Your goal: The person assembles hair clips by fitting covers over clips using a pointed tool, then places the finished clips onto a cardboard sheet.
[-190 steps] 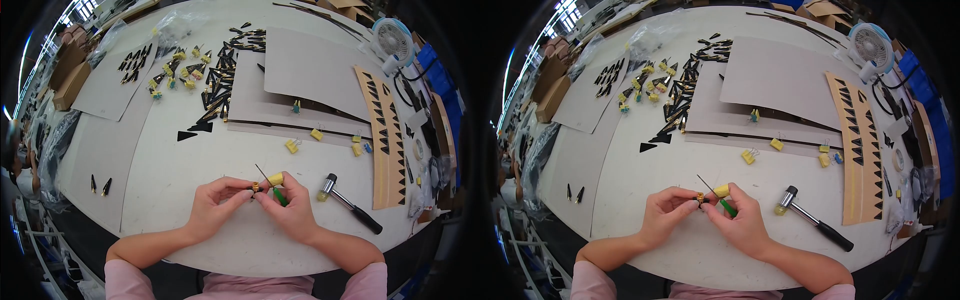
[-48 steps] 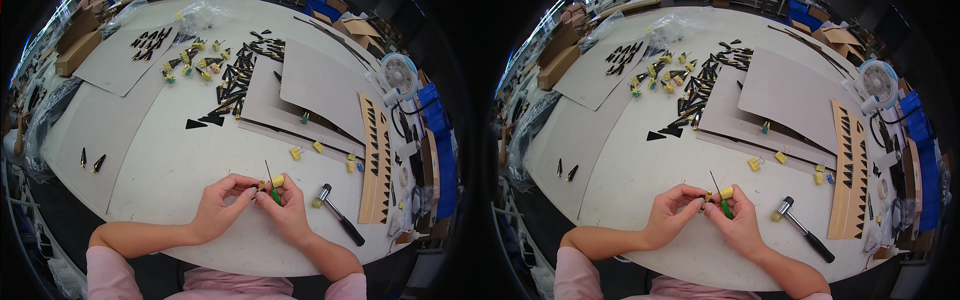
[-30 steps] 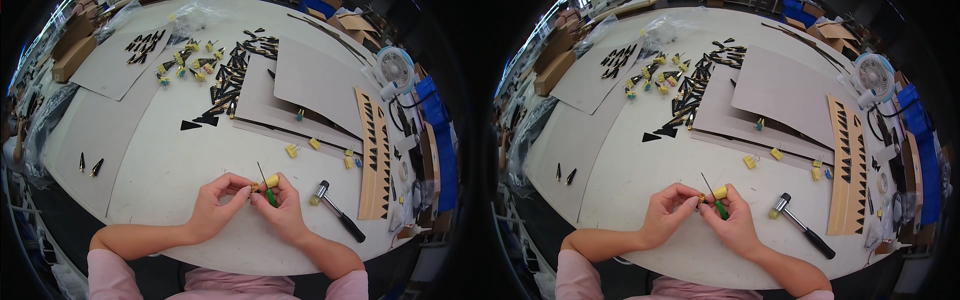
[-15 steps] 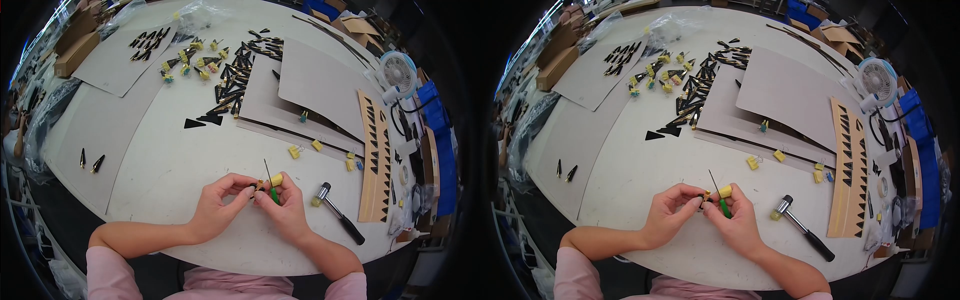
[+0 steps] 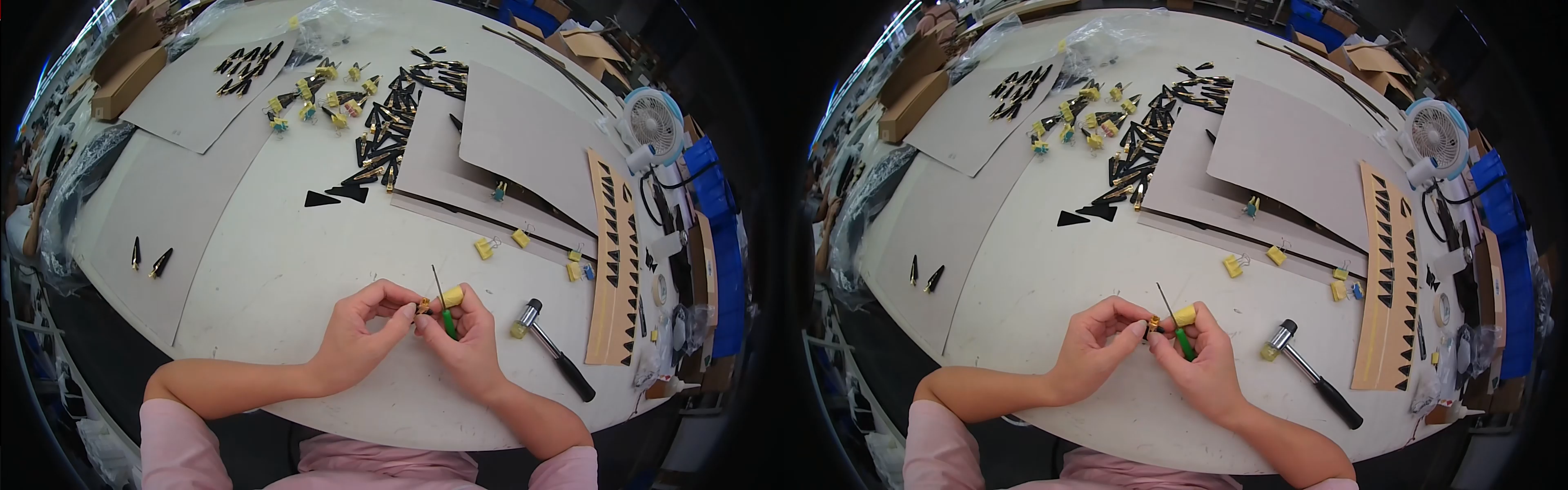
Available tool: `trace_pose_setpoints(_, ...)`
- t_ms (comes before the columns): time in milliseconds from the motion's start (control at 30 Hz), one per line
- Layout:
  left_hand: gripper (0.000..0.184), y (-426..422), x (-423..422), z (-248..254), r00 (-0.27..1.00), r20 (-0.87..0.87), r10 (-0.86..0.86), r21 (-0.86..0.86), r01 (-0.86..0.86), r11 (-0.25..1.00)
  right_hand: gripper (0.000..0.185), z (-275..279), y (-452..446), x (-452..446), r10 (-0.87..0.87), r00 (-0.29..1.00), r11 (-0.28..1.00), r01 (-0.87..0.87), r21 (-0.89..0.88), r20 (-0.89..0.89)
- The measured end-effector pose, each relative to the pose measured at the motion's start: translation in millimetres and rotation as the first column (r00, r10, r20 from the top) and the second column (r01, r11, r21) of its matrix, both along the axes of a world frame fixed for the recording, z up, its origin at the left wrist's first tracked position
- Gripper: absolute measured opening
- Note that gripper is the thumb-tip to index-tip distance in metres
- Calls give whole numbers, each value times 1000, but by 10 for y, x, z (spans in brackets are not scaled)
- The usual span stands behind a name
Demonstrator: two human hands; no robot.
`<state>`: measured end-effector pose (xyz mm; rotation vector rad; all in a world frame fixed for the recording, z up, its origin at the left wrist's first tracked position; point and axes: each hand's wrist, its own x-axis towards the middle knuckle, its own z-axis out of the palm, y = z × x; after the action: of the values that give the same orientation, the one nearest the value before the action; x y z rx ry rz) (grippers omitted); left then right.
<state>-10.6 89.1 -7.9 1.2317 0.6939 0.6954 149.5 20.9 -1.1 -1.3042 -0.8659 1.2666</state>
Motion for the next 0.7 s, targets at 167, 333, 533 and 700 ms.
trace_pose_setpoints(167, 16, -4, 7, 23, 1000, 4, 3, 4, -3, 1000, 18, 15, 9, 13, 3, 1000, 1000, -3, -11, 9)
trace_pose_setpoints(333, 16, -6, 13, 14, 1000, 20, 0, 6, 0, 1000, 19, 16, 13, 23, 7, 1000, 1000, -7, -20, -6)
trace_pose_setpoints(533, 18, -4, 19, -5, 1000, 16, 3, 23, -3, 1000, 19, 24, 16, 31, -2, 999, 999, 1, -33, -35)
trace_pose_setpoints(700, 19, -4, 21, -18, 1000, 12, 2, 15, -3, 1000, 19, 42, 24, 42, 9, 998, 999, -11, -36, -65)
